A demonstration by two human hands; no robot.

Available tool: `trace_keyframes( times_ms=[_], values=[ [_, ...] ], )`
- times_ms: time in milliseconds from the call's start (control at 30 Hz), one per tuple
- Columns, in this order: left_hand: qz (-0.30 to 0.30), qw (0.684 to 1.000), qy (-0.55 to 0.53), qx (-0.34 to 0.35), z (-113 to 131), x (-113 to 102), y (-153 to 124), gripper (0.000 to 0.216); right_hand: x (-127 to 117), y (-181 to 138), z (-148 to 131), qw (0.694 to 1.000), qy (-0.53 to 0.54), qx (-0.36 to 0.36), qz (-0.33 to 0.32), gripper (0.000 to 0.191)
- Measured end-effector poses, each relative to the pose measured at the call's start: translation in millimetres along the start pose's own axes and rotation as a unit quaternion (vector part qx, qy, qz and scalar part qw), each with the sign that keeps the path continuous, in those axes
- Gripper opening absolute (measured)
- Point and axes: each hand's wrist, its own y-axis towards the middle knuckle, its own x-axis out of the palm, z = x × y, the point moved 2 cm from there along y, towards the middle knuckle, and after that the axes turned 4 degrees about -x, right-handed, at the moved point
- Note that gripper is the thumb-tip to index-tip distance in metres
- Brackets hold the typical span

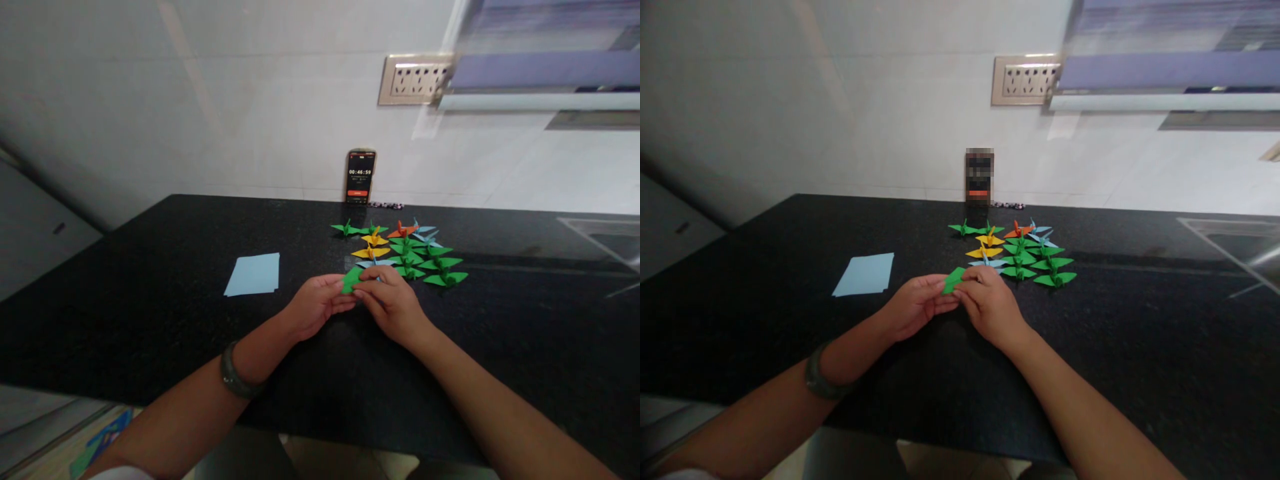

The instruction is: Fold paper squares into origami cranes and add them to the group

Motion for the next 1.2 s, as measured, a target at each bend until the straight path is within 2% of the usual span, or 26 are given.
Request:
trace_keyframes(
  times_ms=[133,300,500,767,867,900,933,1000,1067,1200],
  values=[
    [0.003,0.999,0.031,0.006,-3.4,-0.5,1.8,0.024,2.1,0.8,-1.4,0.997,0.021,0.065,0.024,0.013],
    [0.018,0.995,0.095,0.032,-5.9,0.1,2.4,0.031,5.6,-0.1,-0.2,0.995,0.015,0.088,0.031,0.013],
    [0.058,0.950,0.285,0.110,-2.8,-0.4,-1.2,0.036,10.4,-0.7,-1.1,0.994,0.027,0.098,0.036,0.013],
    [0.107,0.956,0.251,0.106,-2.4,0.7,-1.0,0.032,10.3,-0.3,-4.6,0.991,0.056,0.114,0.044,0.016],
    [0.111,0.956,0.250,0.101,-2.4,-0.3,0.2,0.027,12.6,-2.4,-2.0,0.984,0.073,0.156,0.043,0.013],
    [0.112,0.955,0.254,0.101,-2.3,-1.0,0.5,0.026,13.6,-3.4,-0.1,0.978,0.084,0.183,0.048,0.007],
    [0.113,0.953,0.261,0.102,-1.9,-1.8,0.7,0.025,14.7,-4.5,2.2,0.970,0.100,0.215,0.056,0.011],
    [0.110,0.943,0.294,0.108,-0.1,-2.7,0.3,0.023,17.2,-6.4,7.1,0.947,0.153,0.275,0.069,0.044],
    [0.098,0.923,0.352,0.120,3.1,-2.6,-1.3,0.022,20.5,-7.0,10.6,0.920,0.234,0.311,0.040,0.056],
    [0.079,0.848,0.497,0.166,11.5,-1.4,-6.9,0.017,24.8,-8.3,12.5,0.868,0.328,0.366,-0.079,0.027]
  ],
)
